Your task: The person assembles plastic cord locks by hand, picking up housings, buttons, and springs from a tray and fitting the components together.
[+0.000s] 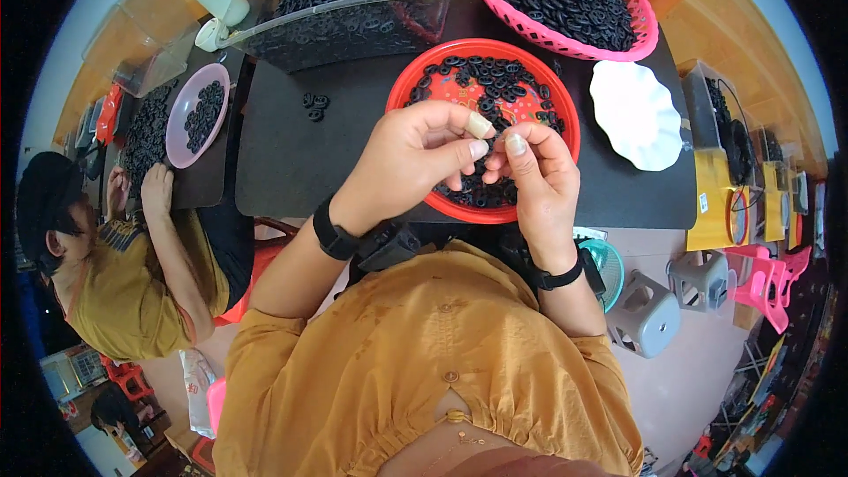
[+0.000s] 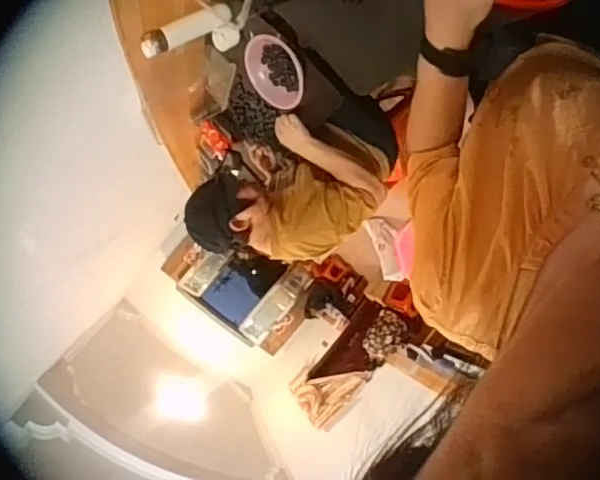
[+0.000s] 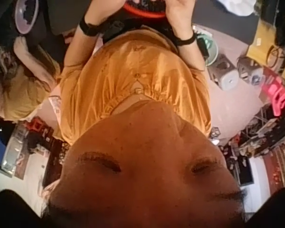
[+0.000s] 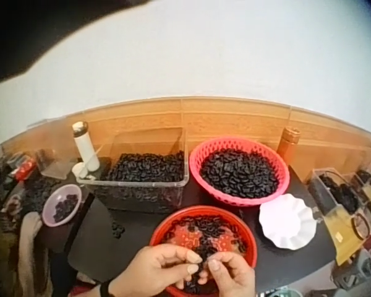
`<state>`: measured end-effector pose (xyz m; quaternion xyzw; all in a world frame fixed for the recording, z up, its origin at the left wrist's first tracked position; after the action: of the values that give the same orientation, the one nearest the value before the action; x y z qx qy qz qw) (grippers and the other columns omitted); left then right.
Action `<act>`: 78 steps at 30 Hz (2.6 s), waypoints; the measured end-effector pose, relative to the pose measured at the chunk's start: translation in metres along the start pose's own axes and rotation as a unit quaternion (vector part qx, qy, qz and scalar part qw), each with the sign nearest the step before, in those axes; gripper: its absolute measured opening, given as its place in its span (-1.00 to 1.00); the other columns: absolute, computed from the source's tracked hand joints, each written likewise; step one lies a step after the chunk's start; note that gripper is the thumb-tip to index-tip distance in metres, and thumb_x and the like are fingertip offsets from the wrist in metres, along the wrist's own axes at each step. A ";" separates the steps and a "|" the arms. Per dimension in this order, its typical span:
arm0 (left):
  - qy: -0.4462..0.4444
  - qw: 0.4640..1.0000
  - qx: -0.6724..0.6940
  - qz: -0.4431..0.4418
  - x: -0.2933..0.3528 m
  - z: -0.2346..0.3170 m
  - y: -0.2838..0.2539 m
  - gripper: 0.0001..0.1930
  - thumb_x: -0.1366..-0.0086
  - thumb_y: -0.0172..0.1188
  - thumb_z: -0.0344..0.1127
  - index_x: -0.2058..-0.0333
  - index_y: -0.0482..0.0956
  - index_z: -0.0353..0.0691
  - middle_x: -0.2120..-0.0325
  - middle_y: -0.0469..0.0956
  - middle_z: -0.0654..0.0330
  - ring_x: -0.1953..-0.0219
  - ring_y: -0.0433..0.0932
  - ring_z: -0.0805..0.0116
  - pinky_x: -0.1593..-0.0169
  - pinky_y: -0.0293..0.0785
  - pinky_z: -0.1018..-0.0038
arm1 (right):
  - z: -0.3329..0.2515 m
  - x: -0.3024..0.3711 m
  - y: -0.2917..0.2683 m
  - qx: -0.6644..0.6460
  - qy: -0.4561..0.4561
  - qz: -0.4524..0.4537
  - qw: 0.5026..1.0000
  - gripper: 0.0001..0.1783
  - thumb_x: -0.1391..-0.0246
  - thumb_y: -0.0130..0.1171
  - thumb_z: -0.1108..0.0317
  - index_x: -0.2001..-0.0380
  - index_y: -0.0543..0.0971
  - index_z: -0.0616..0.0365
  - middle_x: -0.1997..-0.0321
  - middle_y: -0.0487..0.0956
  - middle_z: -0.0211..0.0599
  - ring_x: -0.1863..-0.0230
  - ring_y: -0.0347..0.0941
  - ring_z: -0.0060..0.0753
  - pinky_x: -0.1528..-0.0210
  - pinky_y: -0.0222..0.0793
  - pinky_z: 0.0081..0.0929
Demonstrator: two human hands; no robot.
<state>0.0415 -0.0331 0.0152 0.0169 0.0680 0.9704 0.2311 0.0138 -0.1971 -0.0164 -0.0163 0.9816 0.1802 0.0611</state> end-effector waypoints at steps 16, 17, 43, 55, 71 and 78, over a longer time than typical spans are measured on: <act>0.105 0.987 0.002 0.124 0.019 0.001 0.015 -0.86 -0.25 0.13 -0.60 0.21 0.52 -0.40 0.38 0.58 0.21 0.44 0.54 0.58 0.35 0.51 0.64 | -0.002 0.008 0.021 -0.012 -0.046 -0.015 0.999 -0.85 -0.28 0.01 0.40 0.18 0.44 0.27 0.29 0.53 -0.36 0.33 0.52 -0.58 0.26 0.52 -0.58; 0.106 0.987 0.003 0.124 0.019 0.000 0.015 -0.86 -0.25 0.13 -0.60 0.21 0.52 -0.40 0.38 0.58 0.21 0.44 0.54 0.58 0.35 0.51 0.64 | -0.001 0.007 0.021 -0.014 -0.047 -0.016 0.999 -0.85 -0.28 0.02 0.40 0.19 0.45 0.27 0.30 0.53 -0.37 0.34 0.52 -0.58 0.26 0.52 -0.58; 0.166 0.968 -0.072 0.171 0.020 -0.005 0.019 -0.83 -0.18 0.17 -0.61 0.22 0.56 -0.40 0.38 0.57 0.15 0.45 0.62 0.49 0.38 0.54 0.61 | 0.009 0.008 0.021 -0.015 -0.075 0.026 0.997 -0.86 -0.28 0.02 0.40 0.18 0.46 0.24 0.29 0.52 -0.37 0.35 0.46 -0.60 0.31 0.46 -0.62; 0.163 0.968 -0.067 0.180 0.021 -0.005 0.022 -0.85 -0.19 0.19 -0.60 0.24 0.57 -0.38 0.39 0.57 0.17 0.46 0.61 0.50 0.41 0.53 0.61 | 0.009 0.009 0.020 -0.016 -0.079 0.028 0.996 -0.86 -0.27 0.04 0.39 0.19 0.46 0.23 0.29 0.52 -0.36 0.36 0.45 -0.60 0.32 0.44 -0.62; 0.160 0.965 -0.136 0.158 0.010 0.002 0.013 -0.87 -0.25 0.14 -0.58 0.22 0.55 -0.38 0.38 0.59 0.18 0.40 0.58 0.54 0.32 0.55 0.60 | 0.004 0.002 0.023 -0.037 -0.041 0.036 0.998 -0.87 -0.24 0.08 0.41 0.21 0.49 0.23 0.32 0.53 -0.45 0.29 0.45 -0.66 0.20 0.44 -0.63; 0.033 0.998 -0.051 0.006 -0.010 0.021 -0.003 -0.81 -0.35 0.05 -0.45 0.09 0.46 -0.33 0.38 0.55 0.22 0.44 0.52 0.53 0.34 0.54 0.59 | -0.022 -0.010 0.008 0.092 -0.033 -0.052 0.994 -0.73 -0.18 0.11 0.53 0.04 0.50 0.28 0.26 0.55 -0.37 0.33 0.48 -0.61 0.25 0.47 -0.65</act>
<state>0.0532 -0.0323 0.0353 -0.0268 0.0263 0.9740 0.2236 0.0207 -0.1969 0.0082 -0.0557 0.9892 0.0866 0.1040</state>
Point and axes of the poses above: each hand's wrist, its own x-axis away from the middle knuckle, its own y-axis out of the palm, z = x × y, the point moved 2 cm from there along -x, towards the middle knuckle
